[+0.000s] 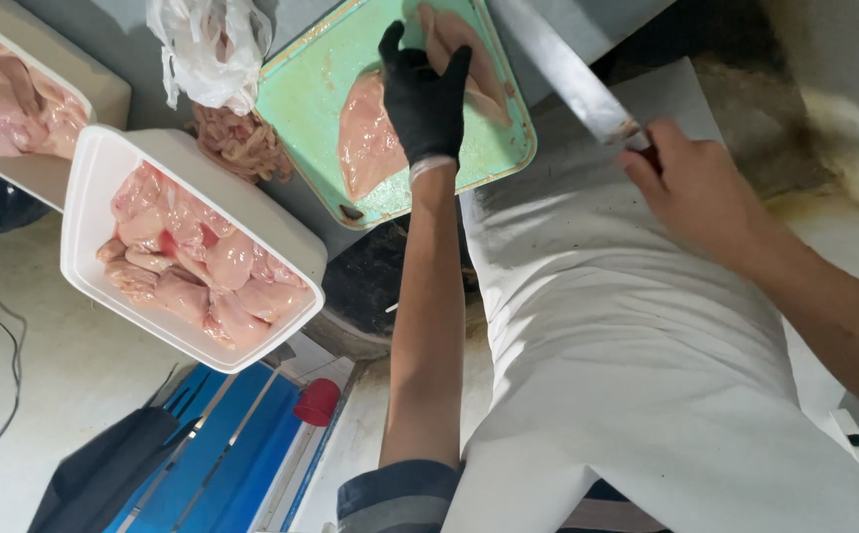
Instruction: Trimming fat and connective tissue from raw chicken breasts using a knife on a cutting board and sorting them into plastic bins.
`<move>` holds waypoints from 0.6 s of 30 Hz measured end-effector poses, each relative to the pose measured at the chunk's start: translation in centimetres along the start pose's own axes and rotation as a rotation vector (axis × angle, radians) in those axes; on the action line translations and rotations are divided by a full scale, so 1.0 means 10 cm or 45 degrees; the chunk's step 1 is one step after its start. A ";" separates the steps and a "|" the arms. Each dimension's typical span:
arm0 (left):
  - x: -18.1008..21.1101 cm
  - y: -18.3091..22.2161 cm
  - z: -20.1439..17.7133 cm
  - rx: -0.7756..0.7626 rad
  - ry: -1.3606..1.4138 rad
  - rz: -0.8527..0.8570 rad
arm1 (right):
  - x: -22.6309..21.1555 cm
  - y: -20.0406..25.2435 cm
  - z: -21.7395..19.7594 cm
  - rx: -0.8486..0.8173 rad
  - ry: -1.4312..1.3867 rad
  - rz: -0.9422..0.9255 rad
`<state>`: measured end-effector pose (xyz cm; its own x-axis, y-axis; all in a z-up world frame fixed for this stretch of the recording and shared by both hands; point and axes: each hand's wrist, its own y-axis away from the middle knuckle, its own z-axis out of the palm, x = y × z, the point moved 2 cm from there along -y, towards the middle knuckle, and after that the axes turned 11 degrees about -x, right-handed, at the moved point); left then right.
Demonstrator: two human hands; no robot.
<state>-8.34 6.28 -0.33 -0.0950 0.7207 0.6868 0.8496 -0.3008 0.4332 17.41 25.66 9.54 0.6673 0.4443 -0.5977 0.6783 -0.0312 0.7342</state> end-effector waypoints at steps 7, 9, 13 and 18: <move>-0.20 -0.49 0.29 -0.150 0.148 -0.036 | 0.04 0.11 -0.30 0.081 -0.044 0.077; -0.32 -0.53 0.40 -0.362 0.813 0.058 | -0.05 0.13 -0.35 0.113 -0.105 0.081; -0.10 -0.03 -0.01 -0.379 1.075 0.001 | -0.07 0.17 -0.28 0.098 -0.089 0.071; -0.05 0.30 -1.29 -0.111 1.157 0.160 | -0.35 0.20 -0.21 0.047 -0.036 0.104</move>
<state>-12.47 -3.05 8.13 -0.4066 -0.0770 0.9103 0.8428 -0.4163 0.3412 15.78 25.92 13.84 0.7288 0.4134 -0.5458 0.6318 -0.0990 0.7687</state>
